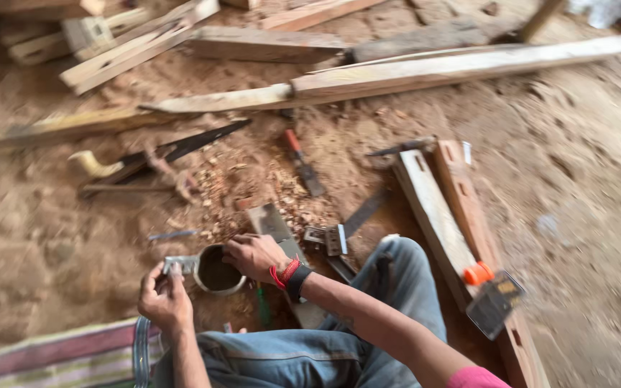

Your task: The person sits on the ground and sharpens a small metal tool on a grinding stone. They repeatedly rub the tool against the stone, occasionally dip it into a small container of liquid, and inspect the edge between strokes.

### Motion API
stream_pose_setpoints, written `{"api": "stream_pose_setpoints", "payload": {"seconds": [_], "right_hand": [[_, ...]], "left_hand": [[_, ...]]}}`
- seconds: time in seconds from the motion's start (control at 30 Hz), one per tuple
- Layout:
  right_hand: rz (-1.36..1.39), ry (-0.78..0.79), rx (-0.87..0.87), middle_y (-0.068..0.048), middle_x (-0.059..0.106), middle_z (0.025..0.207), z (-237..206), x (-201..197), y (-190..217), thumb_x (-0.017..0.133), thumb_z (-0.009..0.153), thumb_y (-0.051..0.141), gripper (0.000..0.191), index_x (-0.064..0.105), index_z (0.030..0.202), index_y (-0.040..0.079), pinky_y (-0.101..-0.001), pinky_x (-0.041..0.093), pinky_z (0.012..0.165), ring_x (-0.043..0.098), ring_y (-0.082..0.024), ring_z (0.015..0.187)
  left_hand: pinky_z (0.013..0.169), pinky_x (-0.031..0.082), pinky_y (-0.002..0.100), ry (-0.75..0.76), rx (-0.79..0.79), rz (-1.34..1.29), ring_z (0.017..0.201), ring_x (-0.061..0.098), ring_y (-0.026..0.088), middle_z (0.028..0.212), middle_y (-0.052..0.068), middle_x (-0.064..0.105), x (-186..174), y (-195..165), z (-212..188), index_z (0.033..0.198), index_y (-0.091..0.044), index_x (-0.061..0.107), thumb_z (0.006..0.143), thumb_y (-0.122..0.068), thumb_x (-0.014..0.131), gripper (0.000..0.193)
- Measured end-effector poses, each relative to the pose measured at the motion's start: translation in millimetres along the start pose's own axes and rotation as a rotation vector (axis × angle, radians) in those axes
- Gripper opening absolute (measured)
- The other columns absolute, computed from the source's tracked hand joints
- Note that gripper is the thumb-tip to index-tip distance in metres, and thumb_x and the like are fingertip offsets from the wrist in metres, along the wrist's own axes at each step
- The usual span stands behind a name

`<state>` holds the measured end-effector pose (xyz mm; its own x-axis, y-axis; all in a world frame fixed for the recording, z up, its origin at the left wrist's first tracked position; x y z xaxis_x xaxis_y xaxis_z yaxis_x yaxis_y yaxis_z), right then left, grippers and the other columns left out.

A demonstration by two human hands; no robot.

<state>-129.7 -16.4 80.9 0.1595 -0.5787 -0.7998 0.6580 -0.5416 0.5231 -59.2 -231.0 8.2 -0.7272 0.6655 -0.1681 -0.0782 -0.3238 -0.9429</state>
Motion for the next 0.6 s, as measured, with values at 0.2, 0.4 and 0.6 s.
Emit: {"api": "stream_pose_setpoints", "payload": {"seconds": [0.2, 0.4, 0.6], "right_hand": [[-0.235, -0.082, -0.067, -0.006, 0.071, 0.115, -40, -13, -77, 0.068, 0.083, 0.025, 0.036, 0.068, 0.119, 0.019, -0.0432, 0.058, 0.087, 0.070, -0.031, 0.106], [-0.221, -0.211, 0.462, -0.006, 0.076, 0.115, -126, -86, -219, 0.073, 0.092, 0.032, 0.024, 0.073, 0.113, 0.021, -0.0448, 0.057, 0.098, 0.068, -0.033, 0.116], [-0.068, 0.153, 0.762, -0.014, 0.066, 0.120, -143, -72, -228, 0.078, 0.079, 0.039, 0.057, 0.059, 0.131, 0.024, -0.0499, 0.054, 0.092, 0.063, -0.037, 0.116]], "left_hand": [[0.077, 0.058, 0.031, 0.220, 0.207, 0.232, 0.088, 0.073, 0.017, 0.099, 0.012, 0.076, 11, -38, -17, 0.110, -0.003, 0.076, 0.093, -0.007, 0.077, 0.017], [0.076, 0.055, 0.026, 0.261, -0.011, 0.120, 0.084, 0.070, 0.011, 0.097, 0.008, 0.077, 3, -15, -16, 0.113, -0.001, 0.076, 0.095, -0.007, 0.079, 0.019], [0.074, 0.055, 0.025, 0.257, -0.144, -0.189, 0.083, 0.068, 0.012, 0.101, 0.008, 0.075, 4, -5, -12, 0.116, 0.000, 0.072, 0.096, -0.003, 0.078, 0.021]]}}
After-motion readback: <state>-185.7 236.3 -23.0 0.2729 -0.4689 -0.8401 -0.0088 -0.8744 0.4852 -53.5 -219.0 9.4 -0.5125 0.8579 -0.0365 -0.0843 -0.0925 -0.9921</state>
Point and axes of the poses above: each hand's wrist, its own z-axis towards the middle knuckle, its own x-axis out of the palm, y = z × x, the point moved 5 cm from there along z, towards the middle knuckle
